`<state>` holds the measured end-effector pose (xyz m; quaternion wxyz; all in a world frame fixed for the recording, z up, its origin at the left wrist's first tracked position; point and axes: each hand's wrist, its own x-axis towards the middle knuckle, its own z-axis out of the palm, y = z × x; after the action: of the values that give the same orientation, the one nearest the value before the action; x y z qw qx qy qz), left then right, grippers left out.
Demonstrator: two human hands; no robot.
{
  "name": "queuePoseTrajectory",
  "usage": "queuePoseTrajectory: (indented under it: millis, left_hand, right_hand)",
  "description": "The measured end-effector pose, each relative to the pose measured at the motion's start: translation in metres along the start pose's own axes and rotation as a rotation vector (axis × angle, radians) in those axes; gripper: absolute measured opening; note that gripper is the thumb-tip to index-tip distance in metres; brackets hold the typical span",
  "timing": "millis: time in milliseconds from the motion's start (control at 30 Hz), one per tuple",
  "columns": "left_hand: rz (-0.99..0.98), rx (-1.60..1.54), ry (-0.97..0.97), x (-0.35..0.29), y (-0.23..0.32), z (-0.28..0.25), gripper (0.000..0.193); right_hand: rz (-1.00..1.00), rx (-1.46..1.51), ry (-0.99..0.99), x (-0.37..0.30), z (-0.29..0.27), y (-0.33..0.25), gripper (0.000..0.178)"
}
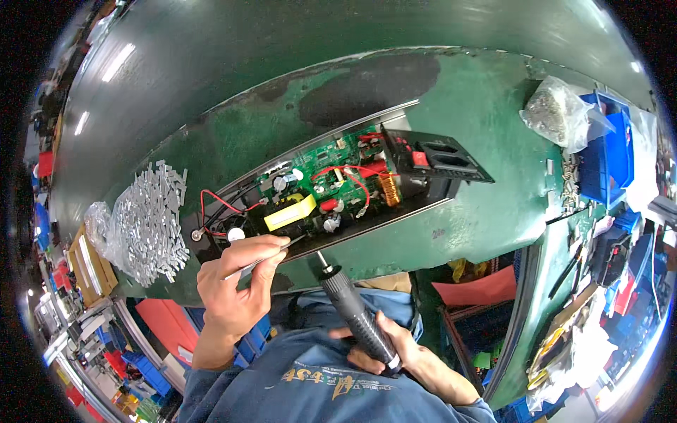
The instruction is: Assembling electronic components into metal housings on a factory production line.
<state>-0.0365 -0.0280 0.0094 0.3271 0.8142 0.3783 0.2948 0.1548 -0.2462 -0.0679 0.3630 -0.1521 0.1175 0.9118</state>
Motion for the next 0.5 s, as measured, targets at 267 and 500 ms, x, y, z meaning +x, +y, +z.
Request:
queuePoseTrajectory:
  millis: [267,500]
  left_hand:
    - [0.031,-0.009,0.146,-0.008,-0.003,0.006,0.019]
    - [-0.009,-0.053,0.606,-0.032,-0.001,-0.068,0.021]
  right_hand:
    - [-0.256,-1.279,0.807,-0.038,0.031,-0.006,0.079]
    - [-1.138,-0.933,0.978,-0.084,-0.044,-0.04,0.071]
